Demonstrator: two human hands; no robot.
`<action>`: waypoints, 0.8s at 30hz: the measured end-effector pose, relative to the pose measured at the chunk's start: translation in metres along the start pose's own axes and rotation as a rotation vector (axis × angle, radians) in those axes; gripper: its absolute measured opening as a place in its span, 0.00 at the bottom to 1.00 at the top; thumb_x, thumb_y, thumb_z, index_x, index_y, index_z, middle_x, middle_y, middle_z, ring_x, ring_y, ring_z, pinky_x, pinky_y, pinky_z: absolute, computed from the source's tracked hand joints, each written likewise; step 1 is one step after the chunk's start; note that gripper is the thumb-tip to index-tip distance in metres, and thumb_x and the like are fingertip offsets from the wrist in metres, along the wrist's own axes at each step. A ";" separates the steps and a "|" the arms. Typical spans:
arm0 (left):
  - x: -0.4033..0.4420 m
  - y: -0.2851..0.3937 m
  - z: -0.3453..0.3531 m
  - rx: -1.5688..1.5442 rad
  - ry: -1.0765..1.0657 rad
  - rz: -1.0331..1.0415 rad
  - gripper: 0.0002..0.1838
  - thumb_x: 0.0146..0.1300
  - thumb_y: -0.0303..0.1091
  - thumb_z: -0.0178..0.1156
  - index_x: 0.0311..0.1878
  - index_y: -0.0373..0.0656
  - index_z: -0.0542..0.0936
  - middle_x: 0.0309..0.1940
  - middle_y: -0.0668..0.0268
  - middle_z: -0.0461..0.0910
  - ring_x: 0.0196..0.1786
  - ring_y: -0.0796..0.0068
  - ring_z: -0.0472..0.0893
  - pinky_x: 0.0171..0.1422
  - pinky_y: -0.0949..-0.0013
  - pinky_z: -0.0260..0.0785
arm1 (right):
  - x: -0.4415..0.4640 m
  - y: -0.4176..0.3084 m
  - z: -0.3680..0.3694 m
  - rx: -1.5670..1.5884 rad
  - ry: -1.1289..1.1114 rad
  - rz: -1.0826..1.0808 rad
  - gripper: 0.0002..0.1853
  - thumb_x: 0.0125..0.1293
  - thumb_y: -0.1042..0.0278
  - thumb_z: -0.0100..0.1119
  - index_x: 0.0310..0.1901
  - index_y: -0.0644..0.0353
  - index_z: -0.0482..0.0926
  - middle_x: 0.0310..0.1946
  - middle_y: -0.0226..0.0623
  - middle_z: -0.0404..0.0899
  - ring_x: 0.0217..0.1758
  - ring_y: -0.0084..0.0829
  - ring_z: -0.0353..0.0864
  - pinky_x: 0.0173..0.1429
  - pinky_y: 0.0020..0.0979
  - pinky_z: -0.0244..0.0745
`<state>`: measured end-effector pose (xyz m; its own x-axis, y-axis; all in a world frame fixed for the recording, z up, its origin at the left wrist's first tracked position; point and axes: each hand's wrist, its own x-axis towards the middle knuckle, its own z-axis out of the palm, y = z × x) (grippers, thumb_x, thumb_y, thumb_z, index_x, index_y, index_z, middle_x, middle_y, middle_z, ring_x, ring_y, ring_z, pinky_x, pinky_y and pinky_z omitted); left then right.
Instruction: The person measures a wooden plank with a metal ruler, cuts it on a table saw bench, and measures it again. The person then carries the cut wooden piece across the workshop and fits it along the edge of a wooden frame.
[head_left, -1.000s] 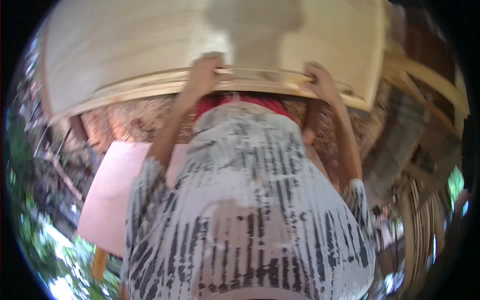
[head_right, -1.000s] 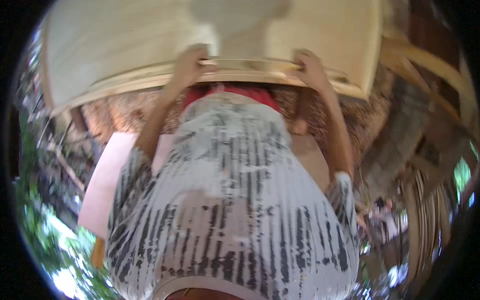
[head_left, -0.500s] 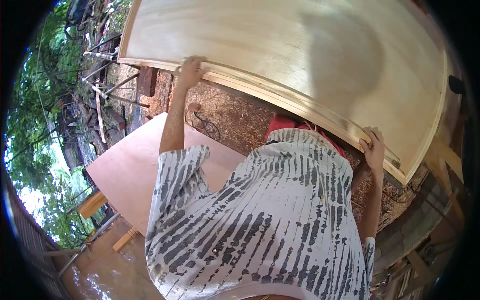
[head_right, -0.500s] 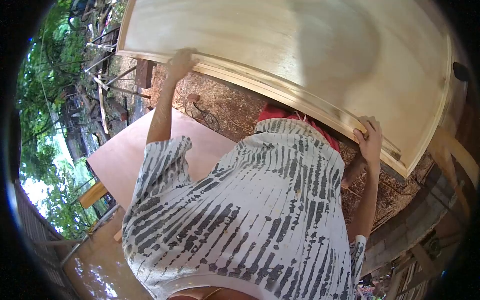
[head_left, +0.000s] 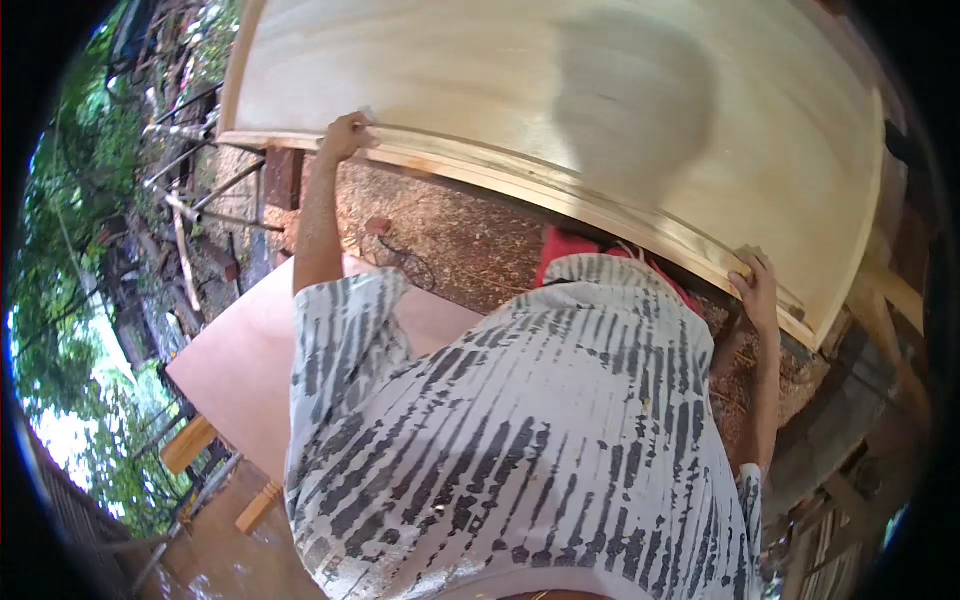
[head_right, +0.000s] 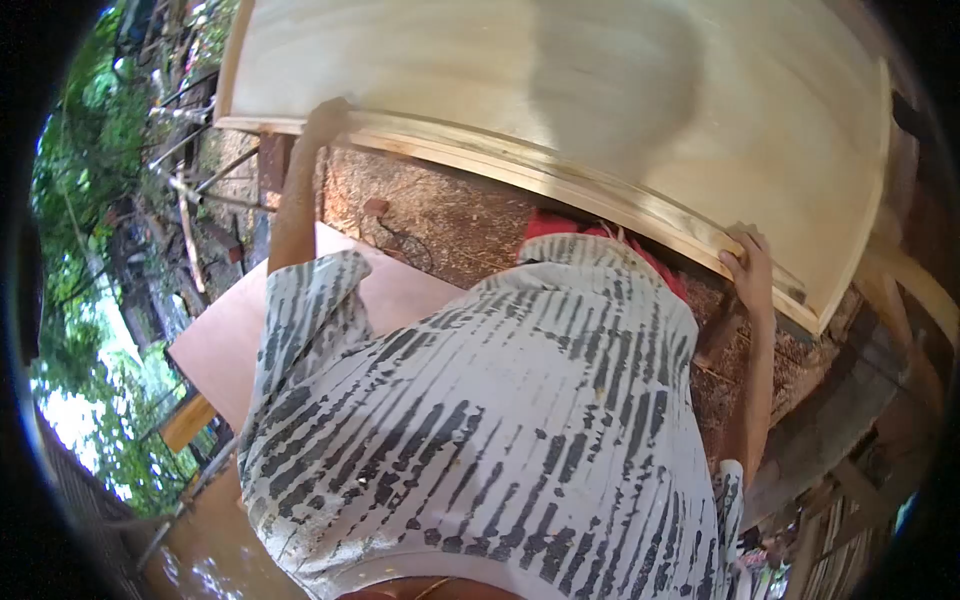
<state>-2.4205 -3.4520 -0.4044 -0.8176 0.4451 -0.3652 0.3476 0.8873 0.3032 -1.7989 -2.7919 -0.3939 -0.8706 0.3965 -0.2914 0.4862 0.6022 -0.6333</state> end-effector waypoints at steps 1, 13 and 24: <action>0.001 -0.006 0.003 0.049 0.052 0.088 0.33 0.42 0.40 0.85 0.53 0.41 0.86 0.46 0.53 0.89 0.48 0.58 0.87 0.56 0.54 0.77 | -0.001 -0.002 -0.002 0.086 -0.047 0.112 0.24 0.62 0.59 0.74 0.56 0.64 0.82 0.55 0.48 0.79 0.59 0.52 0.77 0.65 0.43 0.72; -0.061 0.043 0.013 -0.348 0.433 -0.234 0.16 0.62 0.39 0.76 0.34 0.37 0.81 0.30 0.66 0.82 0.35 0.76 0.75 0.42 0.67 0.72 | -0.006 -0.051 -0.017 0.192 0.122 0.071 0.32 0.62 0.53 0.73 0.65 0.57 0.76 0.60 0.51 0.78 0.67 0.55 0.74 0.72 0.48 0.68; -0.008 0.019 0.040 -0.360 0.269 -0.136 0.23 0.61 0.43 0.73 0.49 0.31 0.83 0.37 0.55 0.87 0.38 0.63 0.82 0.47 0.58 0.76 | -0.012 -0.017 0.015 -0.290 0.258 -0.158 0.27 0.60 0.42 0.71 0.55 0.50 0.82 0.59 0.37 0.76 0.70 0.46 0.68 0.72 0.54 0.61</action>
<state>-2.3888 -3.4337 -0.4310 -0.9512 0.2386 -0.1960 0.0868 0.8158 0.5718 -1.7978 -2.8172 -0.3909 -0.9065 0.4222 0.0057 0.3817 0.8251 -0.4165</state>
